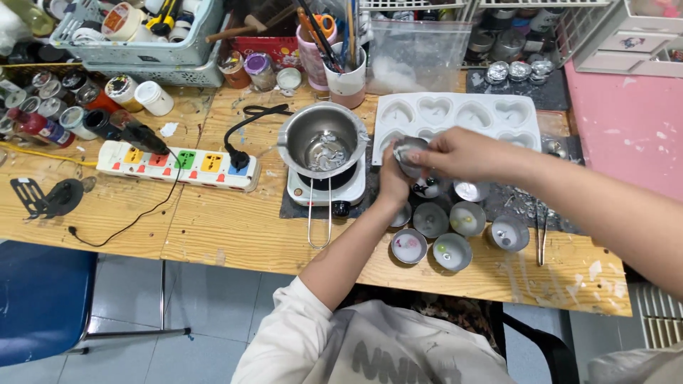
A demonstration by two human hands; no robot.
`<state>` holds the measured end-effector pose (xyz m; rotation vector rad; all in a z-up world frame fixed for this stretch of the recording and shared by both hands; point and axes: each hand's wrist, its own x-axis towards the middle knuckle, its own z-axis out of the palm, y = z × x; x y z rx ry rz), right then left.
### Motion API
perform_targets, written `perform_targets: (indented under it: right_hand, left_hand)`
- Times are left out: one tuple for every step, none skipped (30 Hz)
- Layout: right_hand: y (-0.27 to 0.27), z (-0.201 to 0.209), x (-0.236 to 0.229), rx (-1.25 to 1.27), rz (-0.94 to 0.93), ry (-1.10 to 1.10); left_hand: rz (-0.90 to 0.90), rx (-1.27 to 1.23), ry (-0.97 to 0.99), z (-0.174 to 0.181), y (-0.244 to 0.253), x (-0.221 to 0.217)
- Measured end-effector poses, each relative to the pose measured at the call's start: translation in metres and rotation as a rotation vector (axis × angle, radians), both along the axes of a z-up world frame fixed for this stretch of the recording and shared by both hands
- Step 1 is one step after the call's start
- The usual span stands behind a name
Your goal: The recorder is preparing small metal containers with wicks and wax scrapings on a workbench.
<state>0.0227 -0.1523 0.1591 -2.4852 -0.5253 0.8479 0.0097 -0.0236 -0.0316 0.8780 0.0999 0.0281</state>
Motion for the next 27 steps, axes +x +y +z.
perform_targets:
  right_hand:
    - [0.01, 0.011, 0.0, -0.001, 0.007, 0.001]
    - [0.02, 0.022, 0.0, 0.032, 0.064, -0.129]
    - [0.029, 0.033, 0.0, 0.064, 0.12, -0.259]
    - [0.041, 0.041, -0.005, 0.064, 0.125, -0.259]
    - [0.053, 0.049, -0.009, 0.021, 0.172, -0.446]
    - [0.065, 0.058, -0.014, -0.022, 0.22, -0.634]
    - [0.074, 0.06, -0.018, -0.02, 0.225, -0.633]
    - [0.083, 0.063, -0.022, -0.116, 0.294, -0.811]
    - [0.091, 0.065, -0.025, -0.211, 0.36, -0.989]
    - [0.098, 0.062, -0.025, -0.208, 0.363, -0.988]
    - [0.103, 0.061, -0.024, -0.197, 0.377, -1.011]
    - [0.108, 0.059, -0.022, -0.187, 0.392, -1.033]
    - [0.11, 0.059, -0.022, -0.187, 0.395, -1.031]
    - [0.111, 0.058, -0.022, -0.167, 0.399, -1.046]
    - [0.112, 0.057, -0.021, -0.148, 0.404, -1.063]
    - [0.112, 0.057, -0.019, -0.149, 0.408, -1.062]
    - [0.112, 0.057, -0.018, -0.162, 0.386, -1.039]
    - [0.112, 0.056, -0.017, -0.175, 0.363, -1.016]
    - [0.108, 0.056, -0.014, -0.177, 0.363, -1.015]
    - [0.104, 0.057, -0.012, -0.156, 0.364, -1.017]
    - [0.1, 0.057, -0.01, -0.136, 0.363, -1.018]
    - [0.094, 0.059, -0.007, -0.137, 0.361, -1.017]
    - [0.086, 0.061, -0.004, -0.126, 0.327, -0.951]
    - [0.079, 0.063, -0.001, -0.115, 0.293, -0.885]
    - [0.067, 0.067, -0.004, -0.121, 0.287, -0.885]
    - [0.055, 0.072, -0.006, -0.073, 0.245, -0.837]
    - [0.044, 0.076, -0.009, -0.024, 0.207, -0.788]
  left_hand:
    - [0.007, -0.001, 0.001, 0.0, -0.003, 0.0]
    - [-0.002, 0.058, 0.018, 0.001, -0.005, 0.0]
    - [-0.012, 0.117, 0.034, 0.001, -0.009, 0.0]
    - [-0.007, 0.116, 0.035, -0.005, -0.008, 0.0]
    - [0.014, 0.172, -0.071, -0.011, -0.007, 0.0]
    - [0.035, 0.228, -0.176, -0.016, -0.006, 0.0]
    - [0.04, 0.228, -0.174, -0.015, -0.004, 0.0]
    - [0.045, 0.293, -0.246, -0.014, -0.002, 0.0]
    - [0.049, 0.359, -0.318, -0.013, 0.0, 0.0]
    - [0.052, 0.36, -0.316, -0.025, 0.0, 0.003]
    - [0.016, 0.239, -0.277, -0.037, -0.001, 0.008]
    - [-0.021, 0.117, -0.238, -0.049, -0.002, 0.013]
    - [-0.019, 0.115, -0.236, -0.051, -0.003, 0.012]
    - [-0.002, 0.268, -0.248, -0.053, -0.004, 0.012]
    - [0.016, 0.42, -0.26, -0.055, -0.005, 0.012]
    - [0.02, 0.417, -0.259, -0.046, -0.004, 0.01]
    - [-0.004, 0.304, -0.256, -0.037, -0.004, 0.007]
    - [-0.028, 0.191, -0.252, -0.027, -0.005, 0.004]
    - [-0.029, 0.19, -0.252, -0.016, -0.003, 0.0]
    - [-0.056, 0.141, -0.191, -0.005, -0.002, -0.004]
    - [-0.085, 0.093, -0.13, 0.007, -0.001, -0.008]
    - [-0.087, 0.092, -0.129, 0.01, 0.0, -0.007]
    - [-0.102, 0.077, -0.047, 0.012, 0.0, -0.006]
    - [-0.114, 0.063, 0.034, 0.014, 0.0, -0.005]
    - [-0.122, 0.06, 0.033, 0.02, 0.001, -0.006]
    - [-0.153, -0.031, 0.041, 0.027, 0.003, -0.007]
    - [-0.181, -0.122, 0.05, 0.033, 0.004, -0.008]
